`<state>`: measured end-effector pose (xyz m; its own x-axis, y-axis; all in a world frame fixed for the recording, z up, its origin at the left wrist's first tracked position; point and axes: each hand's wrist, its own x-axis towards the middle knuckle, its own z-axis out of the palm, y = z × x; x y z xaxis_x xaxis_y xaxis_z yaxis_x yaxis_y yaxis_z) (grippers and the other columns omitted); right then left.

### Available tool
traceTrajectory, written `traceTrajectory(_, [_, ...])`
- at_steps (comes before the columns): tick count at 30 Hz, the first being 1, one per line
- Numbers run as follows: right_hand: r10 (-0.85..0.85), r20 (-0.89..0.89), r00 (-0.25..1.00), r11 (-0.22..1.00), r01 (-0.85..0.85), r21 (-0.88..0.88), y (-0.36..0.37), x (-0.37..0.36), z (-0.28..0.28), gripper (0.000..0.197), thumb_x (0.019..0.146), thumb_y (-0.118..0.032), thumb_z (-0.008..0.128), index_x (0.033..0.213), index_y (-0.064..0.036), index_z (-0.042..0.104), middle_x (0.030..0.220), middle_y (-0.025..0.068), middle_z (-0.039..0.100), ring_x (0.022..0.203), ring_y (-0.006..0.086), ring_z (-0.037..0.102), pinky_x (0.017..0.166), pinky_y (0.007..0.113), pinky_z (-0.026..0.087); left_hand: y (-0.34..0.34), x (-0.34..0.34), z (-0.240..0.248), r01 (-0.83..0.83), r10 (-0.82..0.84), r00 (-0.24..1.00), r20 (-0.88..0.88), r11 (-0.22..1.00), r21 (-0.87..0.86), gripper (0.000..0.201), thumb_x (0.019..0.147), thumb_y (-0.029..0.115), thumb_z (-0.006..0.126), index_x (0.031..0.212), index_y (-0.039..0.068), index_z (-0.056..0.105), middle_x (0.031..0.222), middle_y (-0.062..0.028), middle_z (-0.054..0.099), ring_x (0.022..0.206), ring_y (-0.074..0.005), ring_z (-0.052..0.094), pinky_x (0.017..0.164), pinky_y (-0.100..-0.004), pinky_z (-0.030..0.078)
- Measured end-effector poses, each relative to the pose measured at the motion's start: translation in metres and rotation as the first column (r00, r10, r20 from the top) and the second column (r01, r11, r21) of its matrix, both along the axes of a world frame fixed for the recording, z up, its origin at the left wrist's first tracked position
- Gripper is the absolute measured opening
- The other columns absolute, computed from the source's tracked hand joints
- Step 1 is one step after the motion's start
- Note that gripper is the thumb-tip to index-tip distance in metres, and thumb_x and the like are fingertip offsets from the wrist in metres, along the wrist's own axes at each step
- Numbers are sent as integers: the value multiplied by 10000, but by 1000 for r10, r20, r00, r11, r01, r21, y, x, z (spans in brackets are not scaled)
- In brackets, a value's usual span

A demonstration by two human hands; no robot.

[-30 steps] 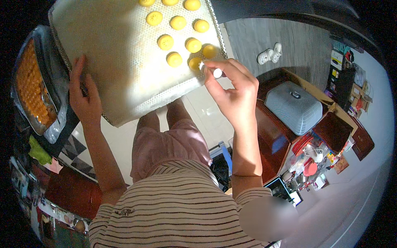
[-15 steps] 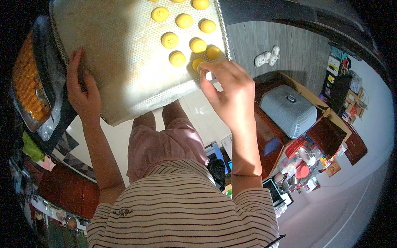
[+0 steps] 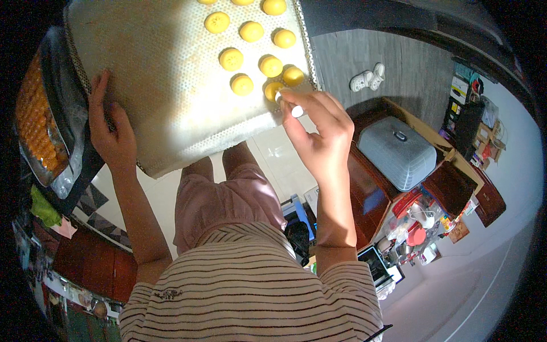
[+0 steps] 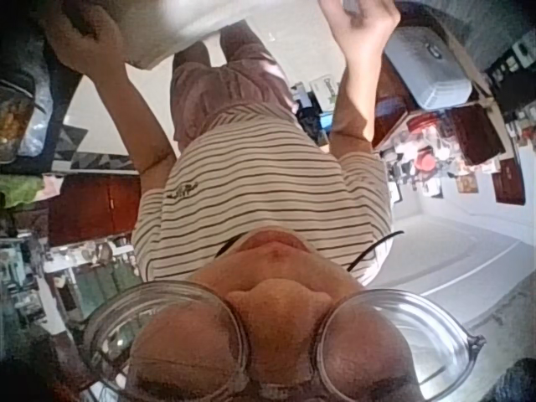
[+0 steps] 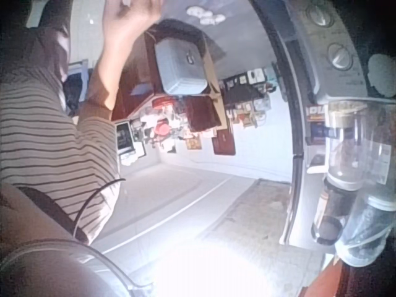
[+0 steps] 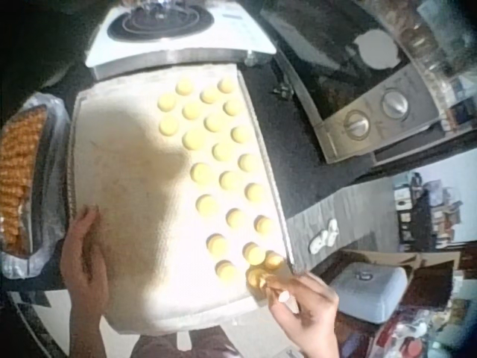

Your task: The person prepares cookies by using a small mold to press patterns into dough rounds on a baking sheet, then carries the tray to a refrigerator and places it inside.

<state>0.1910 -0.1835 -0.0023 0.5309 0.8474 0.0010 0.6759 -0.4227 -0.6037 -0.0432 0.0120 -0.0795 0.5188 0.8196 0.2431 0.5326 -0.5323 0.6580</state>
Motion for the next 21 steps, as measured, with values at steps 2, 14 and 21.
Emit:
traceTrajectory(2, [-17, -11, 1000, 1000, 17, 26, -4, -3, -4, 194, 705, 2, 738, 895, -5, 701, 835, 112, 686, 739, 247, 648, 683, 311, 501, -2, 2, 2, -1, 2, 1000, -27, 1000, 27, 374, 905, 26, 444, 1260, 9, 559, 1305, -148, 575, 1254, -318, 502, 1081, -411, 337])
traceTrajectory(14, [-2, -44, 999, 998, 5, 63, -4, -2, -2, 206, 702, 21, 731, 904, -6, 706, 799, 96, 669, 712, 221, 629, 656, 300, 487, -116, 88, 50, 489, -439, 873, 215, 782, -388, 275, 709, 42, 634, 937, 59, 481, 1347, -189, 526, 746, -269, 574, 686, -372, 494])
traceTrajectory(21, [-378, -617, 691, 788, 589, 177, -26, 4, -3, 130, 832, 37, 672, 958, 18, 696, 885, 68, 689, 788, 120, 622, 736, 238, 484, -110, 75, 47, 395, -225, 886, 405, 824, -407, 330, 664, -40, 607, 979, 33, 541, 1183, -198, 618, 825, -239, 645, 651, -335, 516])
